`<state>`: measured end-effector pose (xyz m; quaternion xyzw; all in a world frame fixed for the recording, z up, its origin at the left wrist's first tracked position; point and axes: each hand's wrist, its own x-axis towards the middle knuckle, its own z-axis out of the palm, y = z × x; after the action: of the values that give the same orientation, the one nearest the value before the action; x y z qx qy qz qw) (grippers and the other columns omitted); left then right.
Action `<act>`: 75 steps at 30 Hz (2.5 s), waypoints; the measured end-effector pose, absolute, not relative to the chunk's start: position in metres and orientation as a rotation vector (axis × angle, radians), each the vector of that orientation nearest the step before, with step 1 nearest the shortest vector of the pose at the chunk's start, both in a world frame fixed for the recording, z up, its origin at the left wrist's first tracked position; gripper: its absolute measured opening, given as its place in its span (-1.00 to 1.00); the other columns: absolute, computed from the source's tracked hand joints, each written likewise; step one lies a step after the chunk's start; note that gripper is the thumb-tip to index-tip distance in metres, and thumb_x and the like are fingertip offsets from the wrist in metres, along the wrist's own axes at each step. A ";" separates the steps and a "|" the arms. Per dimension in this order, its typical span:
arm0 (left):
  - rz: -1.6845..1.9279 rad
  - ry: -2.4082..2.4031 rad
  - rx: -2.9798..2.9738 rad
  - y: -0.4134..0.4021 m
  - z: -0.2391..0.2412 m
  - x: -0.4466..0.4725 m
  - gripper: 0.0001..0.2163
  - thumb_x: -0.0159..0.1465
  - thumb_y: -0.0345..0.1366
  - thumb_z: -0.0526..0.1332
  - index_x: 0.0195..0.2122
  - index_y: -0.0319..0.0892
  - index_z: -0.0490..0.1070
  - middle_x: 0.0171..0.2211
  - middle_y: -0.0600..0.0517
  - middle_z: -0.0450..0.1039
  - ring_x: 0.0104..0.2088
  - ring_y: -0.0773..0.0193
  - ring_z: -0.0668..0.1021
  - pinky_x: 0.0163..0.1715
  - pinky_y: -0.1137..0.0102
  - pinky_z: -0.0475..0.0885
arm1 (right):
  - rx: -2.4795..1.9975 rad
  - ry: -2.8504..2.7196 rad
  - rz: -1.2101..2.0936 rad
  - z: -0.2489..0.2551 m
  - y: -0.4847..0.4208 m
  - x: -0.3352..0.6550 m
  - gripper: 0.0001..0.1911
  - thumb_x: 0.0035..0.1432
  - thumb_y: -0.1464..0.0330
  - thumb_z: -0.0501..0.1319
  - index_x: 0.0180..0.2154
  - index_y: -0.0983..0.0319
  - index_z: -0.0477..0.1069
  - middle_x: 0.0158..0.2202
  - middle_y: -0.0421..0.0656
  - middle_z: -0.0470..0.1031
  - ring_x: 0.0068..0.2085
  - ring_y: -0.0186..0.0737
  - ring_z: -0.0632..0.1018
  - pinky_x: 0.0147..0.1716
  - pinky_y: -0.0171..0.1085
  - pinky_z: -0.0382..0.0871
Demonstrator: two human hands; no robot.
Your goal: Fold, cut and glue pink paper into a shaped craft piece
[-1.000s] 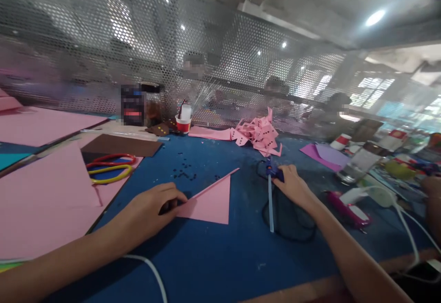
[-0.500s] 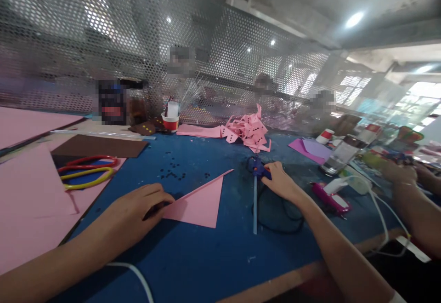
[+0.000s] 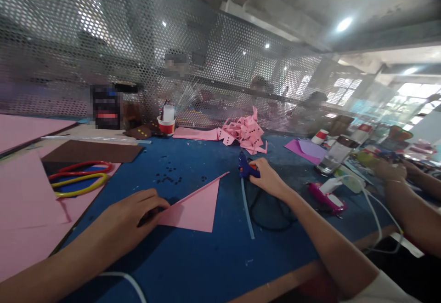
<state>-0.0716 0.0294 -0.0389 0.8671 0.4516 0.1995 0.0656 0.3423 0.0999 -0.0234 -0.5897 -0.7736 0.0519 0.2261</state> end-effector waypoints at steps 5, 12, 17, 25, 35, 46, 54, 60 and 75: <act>0.613 1.362 2.599 0.030 -0.041 -0.073 -0.77 0.38 -0.18 0.09 -0.12 -0.03 0.52 -0.19 0.01 0.55 -0.21 0.18 0.58 -0.23 0.41 0.42 | -1.661 -2.063 0.132 -0.026 0.094 0.363 -0.63 0.08 0.39 0.26 -0.03 0.23 0.42 -0.06 -0.11 0.40 -0.02 -0.13 0.48 0.03 -0.18 0.35; 0.663 1.374 2.612 0.028 -0.035 -0.069 -0.80 0.33 -0.18 0.13 -0.17 -0.01 0.55 -0.24 0.06 0.58 -0.26 0.18 0.60 -0.29 0.43 0.44 | -1.915 -1.833 0.038 -0.015 0.095 0.391 -0.57 0.19 0.18 0.25 0.02 0.28 0.43 -0.05 -0.05 0.44 -0.07 -0.12 0.51 0.00 -0.19 0.37; 0.673 1.423 2.599 0.025 -0.031 -0.066 -0.82 0.32 -0.24 0.14 -0.18 0.04 0.54 -0.25 0.17 0.57 -0.25 0.20 0.61 -0.27 0.45 0.44 | -2.213 -1.601 -0.091 -0.012 0.100 0.405 -0.51 0.19 0.08 0.21 0.01 0.30 0.46 -0.01 0.06 0.41 -0.04 0.04 0.53 -0.01 -0.09 0.36; 0.686 1.360 2.589 0.030 -0.035 -0.069 -0.79 0.32 -0.12 0.14 -0.18 0.03 0.57 -0.24 0.09 0.60 -0.25 0.15 0.62 -0.29 0.43 0.46 | -2.420 -1.504 -0.148 -0.018 0.111 0.408 -0.43 0.21 -0.01 0.14 0.02 0.29 0.47 0.05 0.17 0.40 0.03 0.18 0.52 0.02 0.00 0.34; 0.654 1.347 2.584 0.028 -0.036 -0.068 -0.78 0.37 -0.16 0.10 -0.16 -0.03 0.55 -0.22 0.02 0.55 -0.20 0.16 0.58 -0.22 0.39 0.41 | -2.295 -1.590 -0.341 -0.010 0.099 0.389 -0.54 0.31 0.12 0.12 0.08 0.27 0.43 0.14 0.16 0.35 0.20 0.27 0.32 0.10 0.17 0.20; 0.597 1.327 2.611 0.023 -0.031 -0.069 -0.77 0.40 -0.26 0.07 -0.10 -0.02 0.54 -0.21 0.03 0.49 -0.20 0.20 0.56 -0.23 0.38 0.39 | -0.893 -2.523 0.083 0.005 0.073 0.239 -0.83 0.38 0.35 0.18 -0.15 0.19 0.55 -0.11 -0.11 0.57 -0.07 -0.19 0.53 -0.03 -0.20 0.35; 0.658 1.224 2.701 0.023 -0.032 -0.070 -0.76 0.44 -0.30 0.06 -0.11 -0.05 0.54 -0.23 0.02 0.45 -0.21 0.22 0.52 -0.19 0.35 0.38 | -0.876 -2.655 -0.057 -0.011 0.079 0.237 -0.78 0.41 0.36 0.13 -0.20 0.24 0.55 -0.19 -0.10 0.55 -0.16 -0.21 0.50 -0.15 -0.23 0.30; 0.652 1.164 2.867 0.021 -0.029 -0.069 -0.70 0.47 -0.34 -0.01 -0.10 -0.09 0.55 -0.26 -0.01 0.44 -0.27 0.21 0.50 -0.23 0.31 0.38 | -0.851 -2.758 -0.275 -0.011 0.073 0.237 -0.77 0.42 0.38 0.10 -0.18 0.25 0.53 -0.23 -0.10 0.52 -0.22 -0.20 0.43 -0.24 -0.21 0.22; 0.532 1.095 3.133 0.022 -0.034 -0.069 -0.66 0.39 -0.48 0.03 0.09 -0.12 0.46 -0.27 -0.04 0.45 -0.27 0.15 0.47 -0.22 0.23 0.42 | -0.886 -2.882 -0.589 -0.008 0.061 0.234 -0.87 0.34 0.50 0.17 -0.13 0.22 0.45 -0.22 -0.16 0.47 -0.28 -0.19 0.38 -0.32 -0.21 0.13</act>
<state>-0.0691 0.0217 -0.0341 0.9265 0.3237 0.1572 -0.1096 0.2342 0.0613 -0.0075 -0.2881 -0.9376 -0.1915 0.0347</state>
